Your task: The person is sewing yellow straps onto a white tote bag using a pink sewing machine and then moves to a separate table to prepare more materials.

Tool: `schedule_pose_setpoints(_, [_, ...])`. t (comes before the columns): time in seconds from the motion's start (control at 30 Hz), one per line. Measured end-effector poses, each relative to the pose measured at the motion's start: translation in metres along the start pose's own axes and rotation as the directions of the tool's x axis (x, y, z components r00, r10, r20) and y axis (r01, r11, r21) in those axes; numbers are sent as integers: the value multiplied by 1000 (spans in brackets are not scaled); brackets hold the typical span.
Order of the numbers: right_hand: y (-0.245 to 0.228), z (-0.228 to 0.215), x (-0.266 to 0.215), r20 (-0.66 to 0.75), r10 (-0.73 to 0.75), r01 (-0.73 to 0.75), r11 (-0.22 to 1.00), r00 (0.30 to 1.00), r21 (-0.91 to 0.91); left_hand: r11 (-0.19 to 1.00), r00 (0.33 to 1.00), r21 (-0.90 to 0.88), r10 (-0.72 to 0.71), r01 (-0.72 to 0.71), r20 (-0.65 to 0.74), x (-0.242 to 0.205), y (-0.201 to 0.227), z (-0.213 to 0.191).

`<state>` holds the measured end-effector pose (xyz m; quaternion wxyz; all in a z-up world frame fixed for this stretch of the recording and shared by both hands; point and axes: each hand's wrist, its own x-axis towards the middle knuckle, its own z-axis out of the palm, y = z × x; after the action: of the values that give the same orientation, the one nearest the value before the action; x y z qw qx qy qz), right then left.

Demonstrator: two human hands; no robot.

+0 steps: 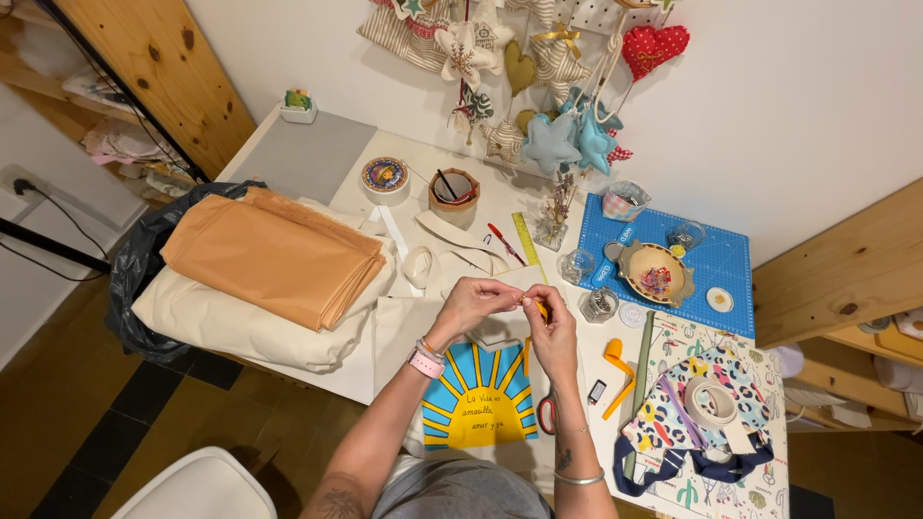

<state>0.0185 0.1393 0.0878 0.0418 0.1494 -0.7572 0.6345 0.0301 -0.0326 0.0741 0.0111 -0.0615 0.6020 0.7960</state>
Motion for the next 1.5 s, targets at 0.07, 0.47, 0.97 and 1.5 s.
schedule_pose_setpoints(0.07, [1,-1,-2,4,-14,14,1000,1000,-8,999,1000,40,-3,3,16,0,5,0])
schedule_pose_setpoints(0.47, [-3,0,-7,24,-2,2,1000,1000,-22,969,978,193,178,-155,-105,-2,-14,8])
schedule_pose_setpoints(0.97, [-9,17,-15,-248,86,-73,995,965,62,806,842,373,529,-459,-109,-33,13,36])
schedule_pose_setpoints(1.5, [-1,4,-12,-145,-39,34,999,989,-34,935,975,285,221,-211,-2,-25,16,20])
